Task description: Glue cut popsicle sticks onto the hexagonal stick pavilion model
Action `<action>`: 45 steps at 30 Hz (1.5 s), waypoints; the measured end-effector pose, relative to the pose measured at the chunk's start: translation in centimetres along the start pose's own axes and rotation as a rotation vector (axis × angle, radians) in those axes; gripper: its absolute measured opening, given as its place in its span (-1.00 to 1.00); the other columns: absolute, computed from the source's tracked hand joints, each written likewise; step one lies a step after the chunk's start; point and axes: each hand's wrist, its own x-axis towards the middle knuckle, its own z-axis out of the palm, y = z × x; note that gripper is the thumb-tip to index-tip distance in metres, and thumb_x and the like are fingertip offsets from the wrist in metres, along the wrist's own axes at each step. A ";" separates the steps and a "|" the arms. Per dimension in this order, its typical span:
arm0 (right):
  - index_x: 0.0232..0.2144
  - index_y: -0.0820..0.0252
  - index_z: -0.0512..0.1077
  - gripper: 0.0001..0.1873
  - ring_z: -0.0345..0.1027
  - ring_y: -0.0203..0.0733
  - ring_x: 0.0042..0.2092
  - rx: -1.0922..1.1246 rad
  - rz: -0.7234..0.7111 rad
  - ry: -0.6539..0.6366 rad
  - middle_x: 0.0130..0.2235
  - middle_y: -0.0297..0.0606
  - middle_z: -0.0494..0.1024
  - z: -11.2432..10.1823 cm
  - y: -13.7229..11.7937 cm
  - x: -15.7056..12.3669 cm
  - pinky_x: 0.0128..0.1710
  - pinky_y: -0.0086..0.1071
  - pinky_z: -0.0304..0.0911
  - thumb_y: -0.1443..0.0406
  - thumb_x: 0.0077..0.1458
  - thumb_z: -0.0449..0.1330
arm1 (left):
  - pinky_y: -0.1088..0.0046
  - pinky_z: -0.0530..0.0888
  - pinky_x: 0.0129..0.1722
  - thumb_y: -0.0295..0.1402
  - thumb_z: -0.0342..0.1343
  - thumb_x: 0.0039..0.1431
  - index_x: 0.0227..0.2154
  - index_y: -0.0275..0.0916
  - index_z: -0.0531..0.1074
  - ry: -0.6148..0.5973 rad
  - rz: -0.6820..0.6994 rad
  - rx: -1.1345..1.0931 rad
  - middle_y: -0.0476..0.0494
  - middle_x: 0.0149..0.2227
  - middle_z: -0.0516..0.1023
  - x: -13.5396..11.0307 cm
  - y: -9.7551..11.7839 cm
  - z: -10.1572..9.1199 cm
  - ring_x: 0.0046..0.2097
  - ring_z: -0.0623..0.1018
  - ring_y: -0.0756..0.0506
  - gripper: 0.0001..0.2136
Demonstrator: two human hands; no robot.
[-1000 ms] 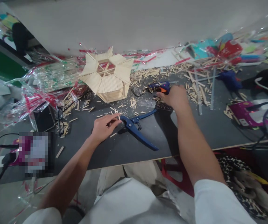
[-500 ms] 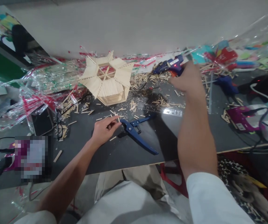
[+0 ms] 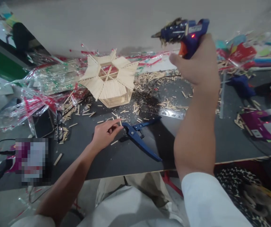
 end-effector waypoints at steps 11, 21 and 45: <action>-0.01 0.28 0.48 -0.57 0.56 0.07 -0.16 -0.207 -0.527 -0.034 -0.20 -0.13 0.59 -1.9 -5.4 -2.8 -0.10 -0.16 0.38 0.34 0.04 0.19 | 0.57 0.50 -0.40 -0.25 0.21 0.39 -0.07 -0.24 0.63 0.025 0.015 0.044 0.02 -0.46 0.65 0.2 0.4 -0.1 -0.49 0.56 0.04 -0.79; -0.19 0.03 0.39 -0.80 0.56 0.13 -0.16 -0.320 -0.579 -0.152 -0.17 -0.13 0.65 0.6 -5.2 -2.3 -0.19 -0.13 0.35 0.32 0.08 0.20 | 0.57 0.50 -0.39 -0.25 0.20 0.39 -0.08 -0.26 0.63 0.024 0.009 0.028 0.01 -0.45 0.65 0.0 0.3 -0.1 -0.50 0.55 0.04 -0.78; -0.15 -0.02 0.42 -0.75 0.54 0.16 -0.14 -0.301 -0.511 -0.196 -0.16 -0.17 0.66 1.0 -5.1 -2.2 -0.12 -0.10 0.36 0.30 0.08 0.22 | 0.53 0.55 -0.33 -0.22 0.17 0.40 -0.05 -0.21 0.63 -0.018 -0.031 0.026 -0.01 -0.44 0.67 -0.2 0.3 0.0 -0.48 0.57 0.02 -0.76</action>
